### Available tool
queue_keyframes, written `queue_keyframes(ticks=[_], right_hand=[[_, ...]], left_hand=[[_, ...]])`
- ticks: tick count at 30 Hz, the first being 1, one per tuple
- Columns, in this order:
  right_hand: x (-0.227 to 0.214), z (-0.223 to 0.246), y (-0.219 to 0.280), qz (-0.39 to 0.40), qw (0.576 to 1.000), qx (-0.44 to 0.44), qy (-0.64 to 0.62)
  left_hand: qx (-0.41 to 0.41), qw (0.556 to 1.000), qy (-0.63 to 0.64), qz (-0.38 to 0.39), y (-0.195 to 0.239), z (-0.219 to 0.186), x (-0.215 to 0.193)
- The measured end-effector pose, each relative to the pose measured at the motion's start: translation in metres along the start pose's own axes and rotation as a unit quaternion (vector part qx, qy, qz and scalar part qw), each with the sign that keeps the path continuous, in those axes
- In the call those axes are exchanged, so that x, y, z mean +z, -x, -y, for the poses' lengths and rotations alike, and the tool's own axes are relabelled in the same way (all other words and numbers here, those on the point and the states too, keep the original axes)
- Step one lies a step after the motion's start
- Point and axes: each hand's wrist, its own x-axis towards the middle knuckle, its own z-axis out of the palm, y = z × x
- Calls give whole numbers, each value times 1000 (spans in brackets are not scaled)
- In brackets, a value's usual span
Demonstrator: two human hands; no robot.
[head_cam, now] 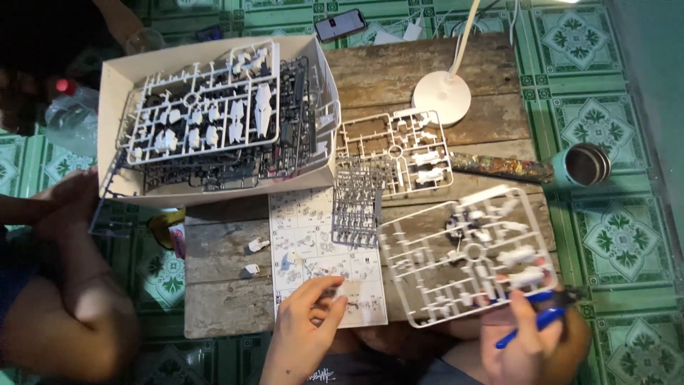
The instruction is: Cutting plastic model components from a sprue and assembling them following a manual.
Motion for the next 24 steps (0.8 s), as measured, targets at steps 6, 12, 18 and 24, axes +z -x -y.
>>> queue_keyframes(ticks=[6, 12, 18, 24], right_hand=[[-8, -26, -48, 68, 966, 84, -234], [-17, -62, -78, 66, 953, 44, -291], [-22, -74, -95, 38, 971, 14, -236], [-24, -77, -109, 0, 971, 125, -205]], left_hand=[[235, 946, -159, -155, -38, -27, 31], [177, 913, -308, -202, -88, -66, 63], [152, 934, -275, -172, -93, -73, 56], [298, 909, -258, -135, -51, -64, 25]])
